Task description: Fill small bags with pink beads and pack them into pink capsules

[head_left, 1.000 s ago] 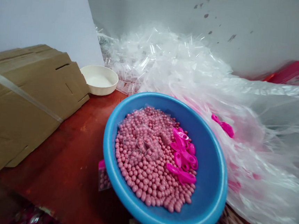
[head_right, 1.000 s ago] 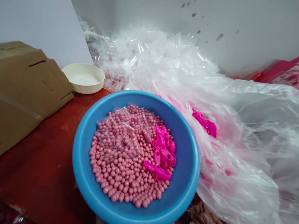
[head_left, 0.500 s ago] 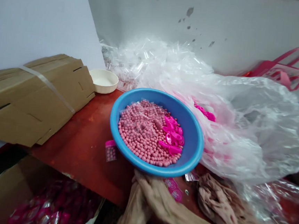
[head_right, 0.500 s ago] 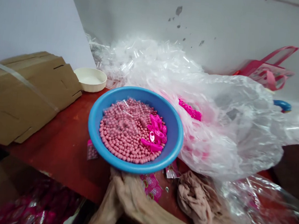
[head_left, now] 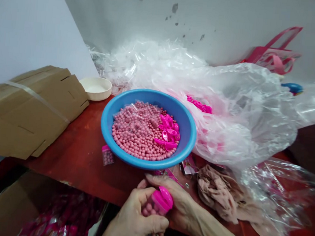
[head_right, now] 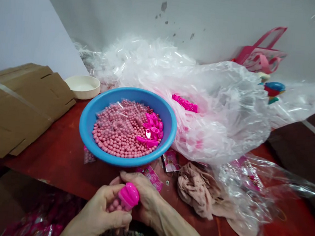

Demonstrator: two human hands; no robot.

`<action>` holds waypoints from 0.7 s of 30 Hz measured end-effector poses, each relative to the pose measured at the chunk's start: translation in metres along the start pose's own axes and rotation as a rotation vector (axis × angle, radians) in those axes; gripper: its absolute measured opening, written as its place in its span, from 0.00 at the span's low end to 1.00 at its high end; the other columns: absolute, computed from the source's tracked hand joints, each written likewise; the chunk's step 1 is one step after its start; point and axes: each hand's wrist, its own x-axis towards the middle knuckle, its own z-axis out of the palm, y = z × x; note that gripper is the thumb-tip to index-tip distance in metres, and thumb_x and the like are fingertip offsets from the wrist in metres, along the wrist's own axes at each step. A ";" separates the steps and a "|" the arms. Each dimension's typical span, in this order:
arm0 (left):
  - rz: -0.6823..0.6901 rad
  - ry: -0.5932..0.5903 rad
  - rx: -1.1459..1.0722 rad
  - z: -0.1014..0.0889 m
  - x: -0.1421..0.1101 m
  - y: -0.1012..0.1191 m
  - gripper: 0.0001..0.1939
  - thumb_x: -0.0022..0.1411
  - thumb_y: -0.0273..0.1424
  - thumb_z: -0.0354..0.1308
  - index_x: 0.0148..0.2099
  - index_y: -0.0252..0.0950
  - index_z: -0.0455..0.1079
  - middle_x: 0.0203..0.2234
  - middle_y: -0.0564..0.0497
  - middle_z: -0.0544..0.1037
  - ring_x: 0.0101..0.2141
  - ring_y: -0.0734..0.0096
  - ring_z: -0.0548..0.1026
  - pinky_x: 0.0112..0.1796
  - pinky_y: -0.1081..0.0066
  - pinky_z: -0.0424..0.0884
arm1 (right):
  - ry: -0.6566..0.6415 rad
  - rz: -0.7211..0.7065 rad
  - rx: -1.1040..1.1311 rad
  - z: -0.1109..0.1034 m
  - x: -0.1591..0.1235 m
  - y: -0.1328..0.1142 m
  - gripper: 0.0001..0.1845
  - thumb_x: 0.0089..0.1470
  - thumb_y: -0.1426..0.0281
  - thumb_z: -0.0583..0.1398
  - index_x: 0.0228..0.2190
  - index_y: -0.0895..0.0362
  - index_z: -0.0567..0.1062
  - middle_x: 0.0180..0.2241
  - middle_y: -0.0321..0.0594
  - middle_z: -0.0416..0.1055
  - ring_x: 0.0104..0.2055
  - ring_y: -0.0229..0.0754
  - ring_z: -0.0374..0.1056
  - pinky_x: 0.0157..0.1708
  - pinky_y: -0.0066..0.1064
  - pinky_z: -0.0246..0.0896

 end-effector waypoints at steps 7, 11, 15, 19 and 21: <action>0.026 -0.022 0.031 0.009 -0.004 -0.004 0.09 0.46 0.30 0.59 0.29 0.34 0.63 0.15 0.60 0.62 0.16 0.81 0.60 0.19 0.78 0.56 | 0.059 -0.043 0.113 -0.004 -0.016 0.000 0.17 0.51 0.59 0.60 0.25 0.63 0.73 0.17 0.38 0.70 0.18 0.35 0.67 0.21 0.25 0.61; 0.140 -0.004 0.076 0.016 -0.004 -0.008 0.07 0.46 0.29 0.60 0.28 0.34 0.64 0.18 0.60 0.58 0.20 0.80 0.55 0.21 0.77 0.51 | 0.152 -0.145 0.039 -0.006 -0.022 0.001 0.23 0.41 0.52 0.65 0.23 0.61 0.74 0.20 0.36 0.71 0.19 0.34 0.66 0.22 0.26 0.60; 0.247 0.071 0.305 0.024 -0.006 -0.005 0.03 0.49 0.24 0.59 0.28 0.34 0.67 0.22 0.58 0.63 0.24 0.77 0.61 0.25 0.77 0.57 | 0.150 -0.248 -0.005 -0.008 -0.022 0.006 0.23 0.40 0.52 0.64 0.20 0.62 0.75 0.22 0.38 0.72 0.24 0.33 0.66 0.25 0.24 0.58; 0.460 0.127 0.594 0.030 -0.008 -0.008 0.02 0.54 0.25 0.59 0.32 0.34 0.68 0.25 0.54 0.71 0.26 0.73 0.70 0.29 0.78 0.64 | 0.110 -0.225 -0.007 -0.013 -0.028 0.012 0.22 0.46 0.53 0.62 0.24 0.61 0.74 0.22 0.38 0.73 0.24 0.35 0.66 0.26 0.25 0.58; 0.526 0.136 0.716 0.033 -0.007 -0.013 0.02 0.57 0.25 0.55 0.33 0.34 0.68 0.23 0.52 0.74 0.23 0.72 0.72 0.24 0.77 0.65 | 0.201 -0.291 -0.088 -0.014 -0.035 0.012 0.21 0.50 0.52 0.59 0.27 0.59 0.73 0.22 0.37 0.73 0.25 0.36 0.66 0.29 0.27 0.59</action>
